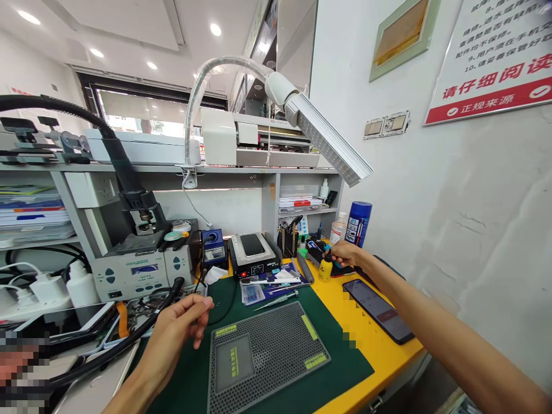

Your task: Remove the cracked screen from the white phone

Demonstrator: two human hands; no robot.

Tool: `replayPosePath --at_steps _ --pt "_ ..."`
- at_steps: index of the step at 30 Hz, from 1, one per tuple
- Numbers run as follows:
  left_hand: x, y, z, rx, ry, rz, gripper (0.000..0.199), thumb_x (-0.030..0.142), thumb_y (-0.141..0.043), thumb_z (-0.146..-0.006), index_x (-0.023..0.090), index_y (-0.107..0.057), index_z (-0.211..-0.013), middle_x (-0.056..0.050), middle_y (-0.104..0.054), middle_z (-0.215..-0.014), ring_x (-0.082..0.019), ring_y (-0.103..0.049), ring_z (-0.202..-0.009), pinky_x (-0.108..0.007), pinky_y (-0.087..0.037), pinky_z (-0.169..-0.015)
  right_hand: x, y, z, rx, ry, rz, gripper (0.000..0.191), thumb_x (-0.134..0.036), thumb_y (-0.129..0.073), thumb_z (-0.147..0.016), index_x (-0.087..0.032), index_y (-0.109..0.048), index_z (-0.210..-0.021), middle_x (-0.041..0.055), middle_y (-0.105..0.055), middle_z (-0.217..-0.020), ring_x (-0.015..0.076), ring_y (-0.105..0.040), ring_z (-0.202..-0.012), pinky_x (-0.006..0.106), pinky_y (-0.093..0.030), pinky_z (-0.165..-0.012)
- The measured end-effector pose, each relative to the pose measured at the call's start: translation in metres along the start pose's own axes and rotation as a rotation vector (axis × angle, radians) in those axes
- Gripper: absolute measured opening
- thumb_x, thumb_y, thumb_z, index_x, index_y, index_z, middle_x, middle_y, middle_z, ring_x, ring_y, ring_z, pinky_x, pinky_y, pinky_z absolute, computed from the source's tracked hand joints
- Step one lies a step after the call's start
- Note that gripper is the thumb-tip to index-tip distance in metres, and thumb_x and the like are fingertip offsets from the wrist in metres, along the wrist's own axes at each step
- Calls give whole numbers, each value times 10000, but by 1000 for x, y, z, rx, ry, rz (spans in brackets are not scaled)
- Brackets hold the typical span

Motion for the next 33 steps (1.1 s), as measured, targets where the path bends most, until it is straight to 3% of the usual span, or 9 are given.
replayPosePath --at_steps 6,11,16,19,24,28,33 --pt "-3 2 -3 -7 -11 -9 366 506 -781 -702 170 -636 -717 29 -518 -614 -100 -429 -500 -218 -376 -424 -8 2 -15 -22 -30 -79 338 -335 -615 -957 -155 -588 -1241 100 -617 -1230 224 -644 -1023 423 -562 -854" --pt "-4 5 -5 -11 -19 -19 374 523 -765 -725 169 -644 -728 28 -516 -616 -98 -425 -505 -219 -381 -432 -12 -2 -21 39 22 -143 347 -342 -609 -960 -164 -580 -1256 97 -611 -1243 229 -640 -1036 434 -558 -863" --pt "0 3 -1 -9 -22 -9 381 520 -784 -697 166 -649 -737 30 -516 -609 -97 -424 -502 -214 -372 -427 1 18 8 81 102 -120 342 -340 -609 -961 -154 -581 -1246 97 -621 -1211 217 -649 -998 410 -568 -832" --pt "2 1 0 -14 -19 -4 378 504 -799 -675 165 -640 -724 31 -522 -607 -97 -429 -501 -211 -369 -427 9 24 37 2 172 -67 317 -309 -615 -960 -154 -585 -1235 86 -635 -1165 187 -661 -919 358 -584 -762" --pt "1 -1 1 -12 -25 -13 370 492 -799 -675 165 -629 -705 33 -518 -603 -96 -431 -496 -212 -371 -427 13 -4 58 -89 233 57 300 -287 -631 -951 -155 -588 -1217 62 -655 -1088 151 -665 -809 302 -584 -672" --pt "1 0 1 -9 -36 -25 369 499 -784 -689 157 -659 -743 30 -523 -606 -98 -432 -495 -213 -368 -424 8 -28 42 -26 217 135 287 -322 -615 -959 -150 -603 -1189 68 -656 -1096 174 -666 -872 349 -584 -742" --pt "4 2 1 7 -57 -19 361 487 -783 -684 152 -664 -746 29 -530 -601 -95 -433 -491 -213 -369 -425 -2 -41 23 92 244 173 325 -337 -611 -960 -157 -588 -1229 80 -641 -1158 198 -663 -935 382 -581 -785"
Point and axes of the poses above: each hand's wrist, its own z-axis away from the middle knuckle, its own y-axis out of the back of the hand, x = y × z, the point moved 2 cm from there along -z, towards the middle knuckle
